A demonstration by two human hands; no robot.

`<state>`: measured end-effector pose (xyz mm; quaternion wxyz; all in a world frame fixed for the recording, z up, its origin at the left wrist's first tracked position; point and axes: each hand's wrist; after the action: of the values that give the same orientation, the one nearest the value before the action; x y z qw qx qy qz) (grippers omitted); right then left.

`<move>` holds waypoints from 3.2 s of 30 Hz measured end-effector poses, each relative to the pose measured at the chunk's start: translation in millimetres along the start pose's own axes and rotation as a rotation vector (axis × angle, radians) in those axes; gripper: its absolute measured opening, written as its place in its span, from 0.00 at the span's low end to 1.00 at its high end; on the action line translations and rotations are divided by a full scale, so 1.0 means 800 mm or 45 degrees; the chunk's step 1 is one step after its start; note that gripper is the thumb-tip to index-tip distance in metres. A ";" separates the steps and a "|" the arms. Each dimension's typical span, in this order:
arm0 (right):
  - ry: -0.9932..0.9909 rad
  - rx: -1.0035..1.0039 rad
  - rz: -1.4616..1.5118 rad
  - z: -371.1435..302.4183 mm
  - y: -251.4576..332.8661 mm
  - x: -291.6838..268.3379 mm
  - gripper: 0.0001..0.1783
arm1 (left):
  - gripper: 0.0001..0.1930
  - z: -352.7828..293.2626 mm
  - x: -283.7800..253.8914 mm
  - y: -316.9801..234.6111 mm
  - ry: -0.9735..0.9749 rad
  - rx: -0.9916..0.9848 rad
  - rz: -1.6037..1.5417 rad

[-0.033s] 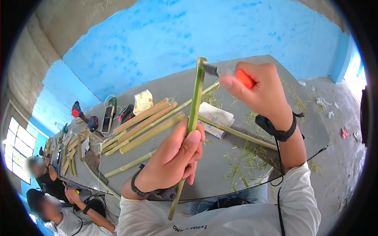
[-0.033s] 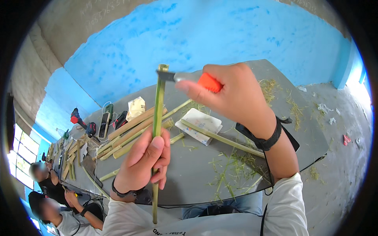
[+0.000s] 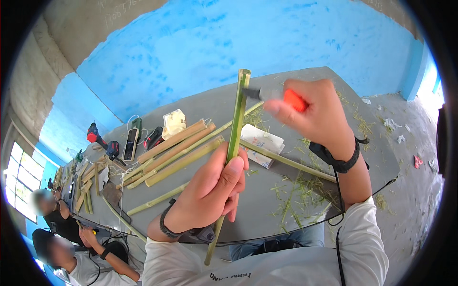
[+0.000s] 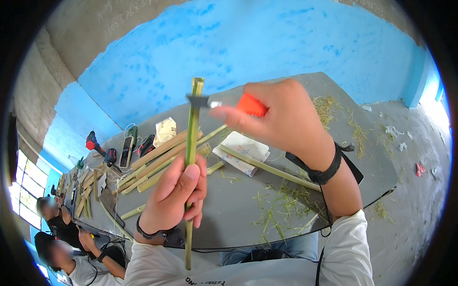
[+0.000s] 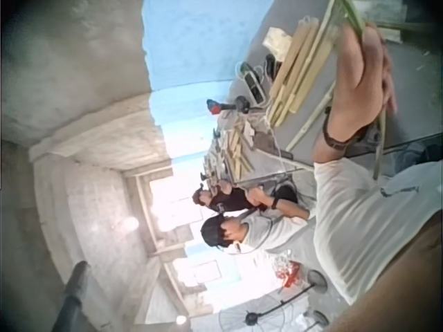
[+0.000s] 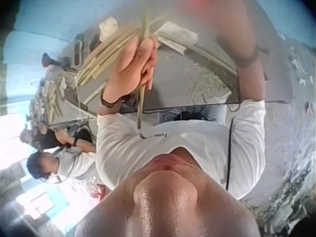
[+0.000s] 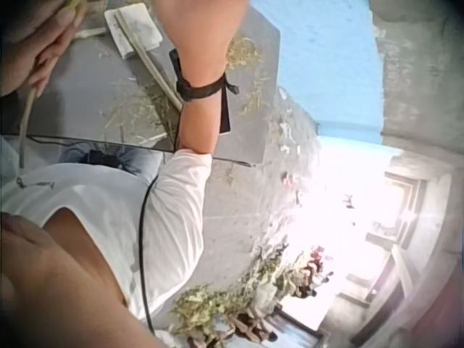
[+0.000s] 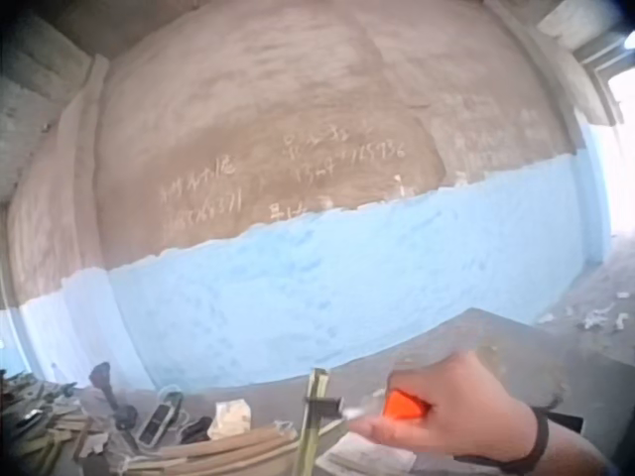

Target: Scraping the surface of a bamboo stalk with a utility knife.

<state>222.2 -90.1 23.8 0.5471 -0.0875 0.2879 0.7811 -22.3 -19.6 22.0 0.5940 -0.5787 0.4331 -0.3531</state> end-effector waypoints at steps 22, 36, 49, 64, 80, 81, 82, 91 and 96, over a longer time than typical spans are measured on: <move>-0.276 0.154 -0.181 0.004 -0.008 -0.021 0.34 | 0.15 0.010 0.014 0.014 -0.164 0.078 0.350; 0.094 -0.121 -0.150 -0.006 0.011 -0.006 0.34 | 0.23 0.029 0.006 0.029 -0.006 0.332 -0.174; -0.248 -0.015 -0.336 0.011 -0.012 -0.018 0.33 | 0.25 0.000 0.030 0.016 0.100 0.164 -0.211; 0.172 -0.205 -0.192 -0.002 0.010 -0.023 0.35 | 0.24 0.004 0.012 0.007 0.088 0.098 -0.342; -0.478 0.354 -0.220 0.018 -0.027 -0.007 0.36 | 0.24 0.001 0.016 0.008 0.244 0.010 -0.344; -0.476 0.352 -0.221 0.019 -0.023 -0.008 0.36 | 0.24 0.003 0.012 0.006 0.244 0.012 -0.346; -0.454 0.299 -0.187 0.017 -0.015 -0.009 0.35 | 0.23 0.004 0.007 0.001 0.192 0.008 -0.352; -0.023 0.023 0.001 0.000 0.006 -0.023 0.34 | 0.21 0.005 0.008 0.007 0.126 0.097 -0.314; 0.144 -0.157 -0.129 -0.008 0.019 -0.005 0.36 | 0.20 0.008 0.005 0.008 0.122 0.096 -0.264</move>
<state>209.1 -100.5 26.0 0.5622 -0.1795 0.2651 0.7625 -15.9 -20.2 15.3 0.5543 -0.5801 0.3850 -0.4560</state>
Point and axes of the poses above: each hand's wrist, its own z-axis towards the middle knuckle, its own x-axis out of the palm, y = z × x, and after that the axes turned 1 degree about -x, right-handed
